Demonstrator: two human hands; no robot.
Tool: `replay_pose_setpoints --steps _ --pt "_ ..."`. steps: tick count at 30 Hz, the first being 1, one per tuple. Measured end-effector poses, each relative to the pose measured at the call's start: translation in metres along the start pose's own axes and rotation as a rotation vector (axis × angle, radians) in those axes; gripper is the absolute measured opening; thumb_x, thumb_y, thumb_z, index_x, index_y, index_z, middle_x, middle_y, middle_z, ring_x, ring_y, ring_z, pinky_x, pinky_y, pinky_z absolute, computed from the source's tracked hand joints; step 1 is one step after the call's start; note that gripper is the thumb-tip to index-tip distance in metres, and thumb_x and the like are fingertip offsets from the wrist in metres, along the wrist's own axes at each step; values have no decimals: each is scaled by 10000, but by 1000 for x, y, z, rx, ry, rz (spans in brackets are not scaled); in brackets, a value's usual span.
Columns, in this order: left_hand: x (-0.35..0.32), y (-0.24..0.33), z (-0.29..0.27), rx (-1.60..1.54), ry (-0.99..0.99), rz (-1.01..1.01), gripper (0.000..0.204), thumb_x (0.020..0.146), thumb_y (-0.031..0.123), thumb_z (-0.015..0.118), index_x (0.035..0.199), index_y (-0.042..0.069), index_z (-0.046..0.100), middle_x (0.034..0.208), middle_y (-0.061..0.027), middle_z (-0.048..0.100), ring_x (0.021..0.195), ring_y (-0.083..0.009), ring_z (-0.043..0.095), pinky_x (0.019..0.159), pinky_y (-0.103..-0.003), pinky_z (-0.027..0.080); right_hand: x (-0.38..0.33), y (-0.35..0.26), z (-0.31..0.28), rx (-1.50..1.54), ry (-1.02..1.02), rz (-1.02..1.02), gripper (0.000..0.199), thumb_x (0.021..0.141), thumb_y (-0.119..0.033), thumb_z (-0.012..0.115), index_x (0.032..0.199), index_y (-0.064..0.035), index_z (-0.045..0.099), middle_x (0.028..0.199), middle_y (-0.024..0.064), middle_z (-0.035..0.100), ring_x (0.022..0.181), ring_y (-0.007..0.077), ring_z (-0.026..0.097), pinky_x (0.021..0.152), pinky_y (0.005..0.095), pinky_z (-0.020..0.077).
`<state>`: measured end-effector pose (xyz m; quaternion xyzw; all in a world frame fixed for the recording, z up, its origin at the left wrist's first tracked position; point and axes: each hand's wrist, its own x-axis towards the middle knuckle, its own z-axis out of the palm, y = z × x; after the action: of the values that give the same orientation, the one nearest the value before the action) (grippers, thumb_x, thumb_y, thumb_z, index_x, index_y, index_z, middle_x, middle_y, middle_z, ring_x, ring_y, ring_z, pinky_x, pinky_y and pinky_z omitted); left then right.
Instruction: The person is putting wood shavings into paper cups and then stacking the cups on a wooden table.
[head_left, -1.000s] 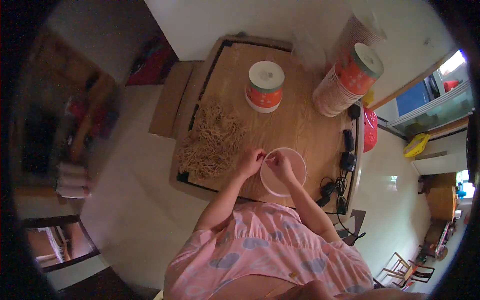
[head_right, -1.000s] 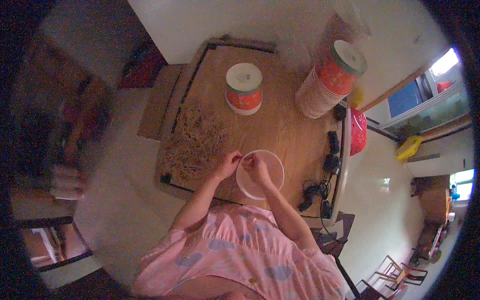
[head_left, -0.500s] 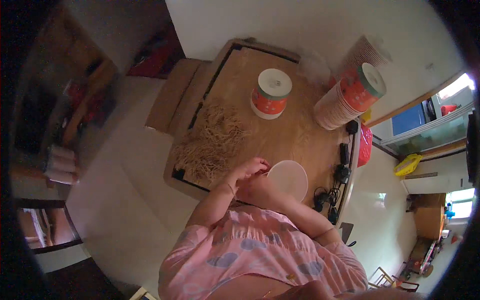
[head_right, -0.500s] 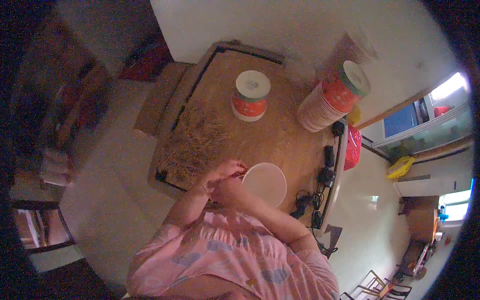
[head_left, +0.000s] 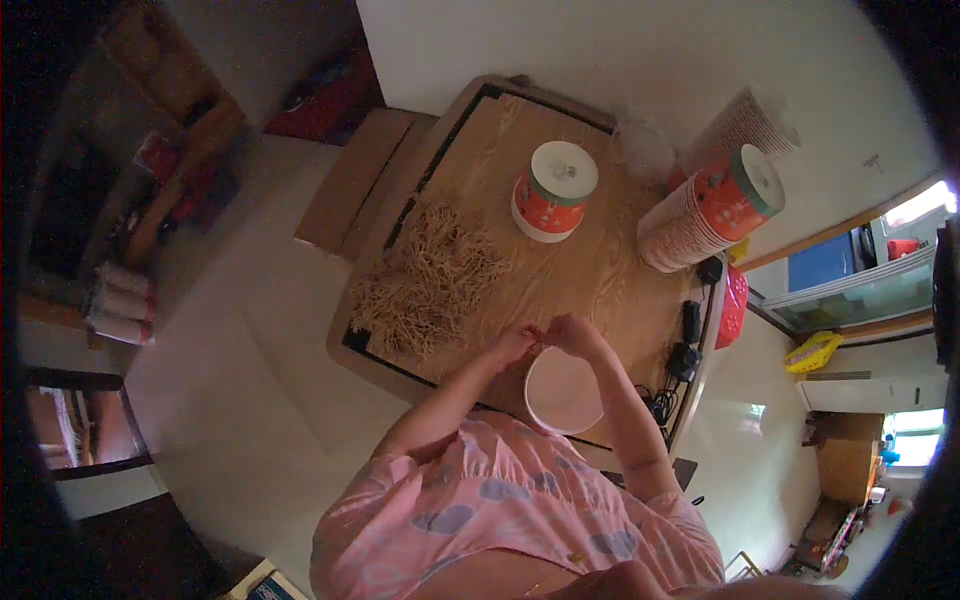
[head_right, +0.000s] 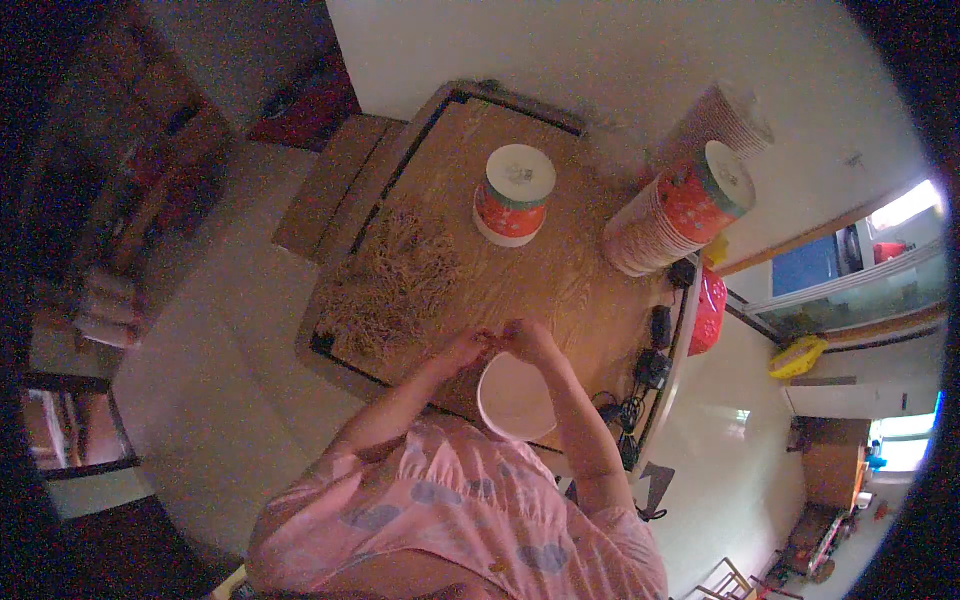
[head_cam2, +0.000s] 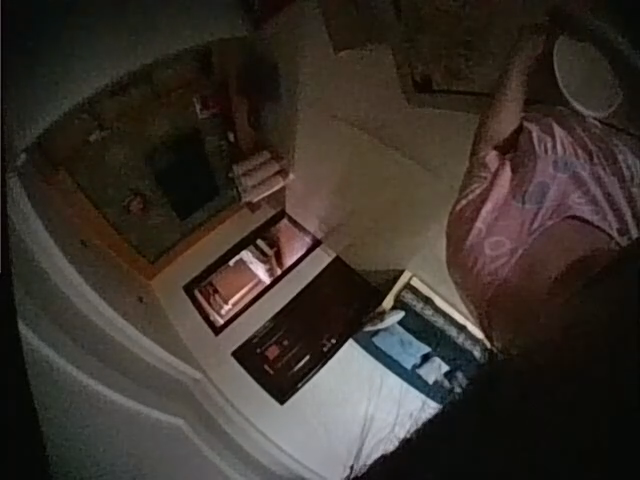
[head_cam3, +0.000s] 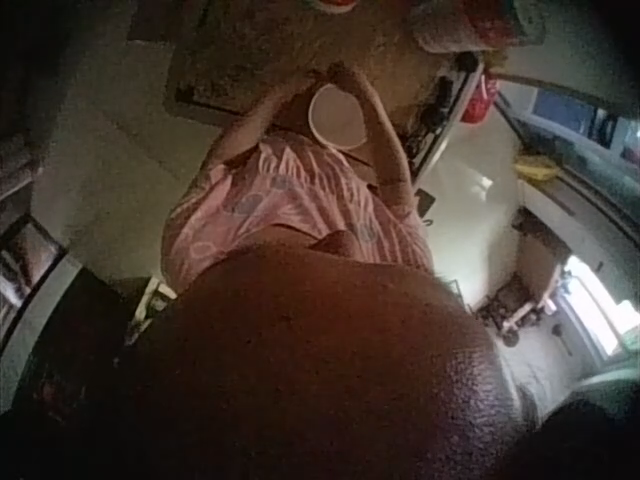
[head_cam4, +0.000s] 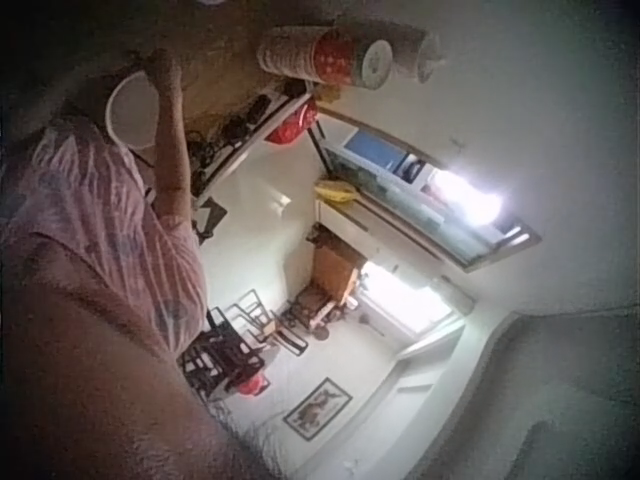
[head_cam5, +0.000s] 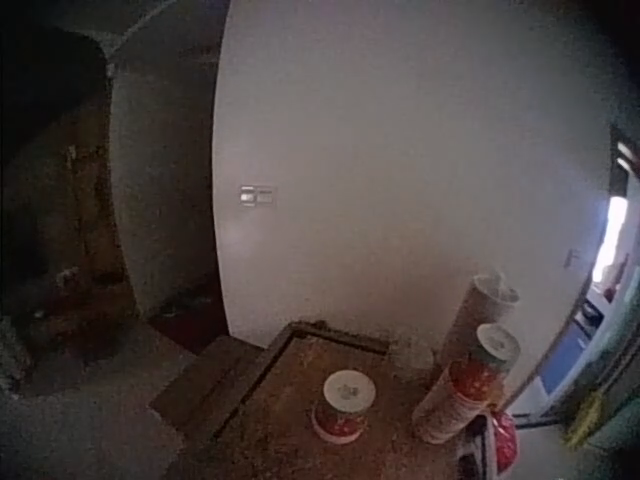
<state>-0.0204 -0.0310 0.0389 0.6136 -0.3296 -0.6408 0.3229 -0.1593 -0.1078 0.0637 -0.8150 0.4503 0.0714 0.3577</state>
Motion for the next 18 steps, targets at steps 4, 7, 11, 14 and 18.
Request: replay_pose_setpoints --steps 4,7,11,14,18 --pt "4 -9 4 39 2 55 180 804 180 542 942 65 559 715 5 549 556 -88 462 478 -236 377 9 23 15 134 -56 27 439 670 -473 621 699 -35 620 656 154 594 592 253 576 553 364 434" --pt "20 -26 14 -215 28 263 153 809 132 518 939 62 557 747 -1 554 594 -83 465 525 -231 384 16 46 31 295 -36 62 220 710 -230 660 704 -17 605 608 28 572 546 94 494 490 271 407" --pt "33 -33 13 -143 113 250 141 808 105 506 929 50 552 765 -18 565 646 -90 497 567 -236 409 9 37 30 457 52 161 173 723 -186 652 694 -25 597 598 -4 556 536 68 479 481 243 393" --pt "38 -35 12 -122 111 248 141 804 81 497 925 28 544 759 -36 575 633 -93 510 553 -239 416 3 32 28 655 133 115 165 727 -183 651 685 -37 588 585 -21 540 531 50 461 468 223 371" --pt "37 -37 12 7 116 339 152 791 99 530 917 14 544 777 -43 584 660 -103 525 572 -250 425 1 32 28 707 235 60 152 724 -167 655 687 -40 578 583 -22 534 531 43 454 458 201 347"
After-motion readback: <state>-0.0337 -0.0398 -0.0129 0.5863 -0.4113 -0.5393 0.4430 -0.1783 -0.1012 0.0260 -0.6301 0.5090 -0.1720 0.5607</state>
